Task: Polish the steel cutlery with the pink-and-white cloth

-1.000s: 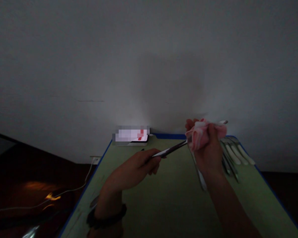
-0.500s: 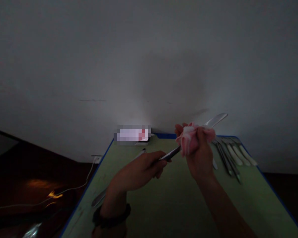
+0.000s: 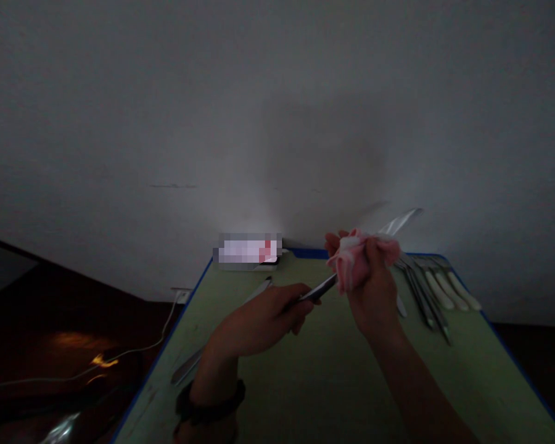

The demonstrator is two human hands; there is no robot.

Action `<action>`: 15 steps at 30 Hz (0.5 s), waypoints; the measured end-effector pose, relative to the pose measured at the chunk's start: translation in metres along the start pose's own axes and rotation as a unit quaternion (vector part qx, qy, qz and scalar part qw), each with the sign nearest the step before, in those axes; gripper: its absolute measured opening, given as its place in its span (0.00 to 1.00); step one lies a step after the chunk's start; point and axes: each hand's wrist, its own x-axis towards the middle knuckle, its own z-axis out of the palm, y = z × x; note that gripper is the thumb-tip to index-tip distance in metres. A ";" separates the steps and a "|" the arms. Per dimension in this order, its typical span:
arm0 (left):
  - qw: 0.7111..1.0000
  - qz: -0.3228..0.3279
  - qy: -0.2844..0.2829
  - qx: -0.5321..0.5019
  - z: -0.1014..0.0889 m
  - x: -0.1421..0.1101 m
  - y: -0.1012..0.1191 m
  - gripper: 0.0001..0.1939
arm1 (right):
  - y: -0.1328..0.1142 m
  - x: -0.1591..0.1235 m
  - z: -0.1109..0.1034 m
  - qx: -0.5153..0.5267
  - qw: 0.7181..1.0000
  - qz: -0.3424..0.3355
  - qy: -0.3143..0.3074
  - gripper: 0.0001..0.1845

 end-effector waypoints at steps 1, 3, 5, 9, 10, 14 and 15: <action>1.000 -0.001 -0.002 0.002 0.000 0.000 0.000 0.14 | 0.000 0.000 0.000 0.002 1.000 0.000 0.001 0.19; 1.000 -0.003 -0.005 0.005 -0.001 0.000 0.001 0.14 | 0.000 0.000 0.000 0.004 1.000 0.000 0.003 0.19; 1.000 -0.002 -0.003 0.006 -0.002 0.000 0.002 0.14 | 0.000 0.000 0.000 -0.005 1.000 0.007 -0.007 0.19; 1.000 0.012 -0.002 0.001 -0.002 0.000 0.005 0.15 | 0.002 -0.005 0.001 -0.034 0.998 0.028 -0.038 0.20; 1.000 0.014 -0.003 0.000 -0.002 0.000 0.005 0.15 | 0.003 -0.007 0.001 -0.044 0.998 0.032 -0.045 0.20; 1.000 0.011 0.000 -0.003 -0.001 0.000 0.005 0.14 | 0.007 -0.013 0.003 -0.096 0.992 0.055 -0.067 0.20; 1.000 0.009 0.002 -0.007 -0.001 -0.001 0.005 0.14 | 0.009 -0.014 0.003 -0.103 0.990 0.057 -0.071 0.19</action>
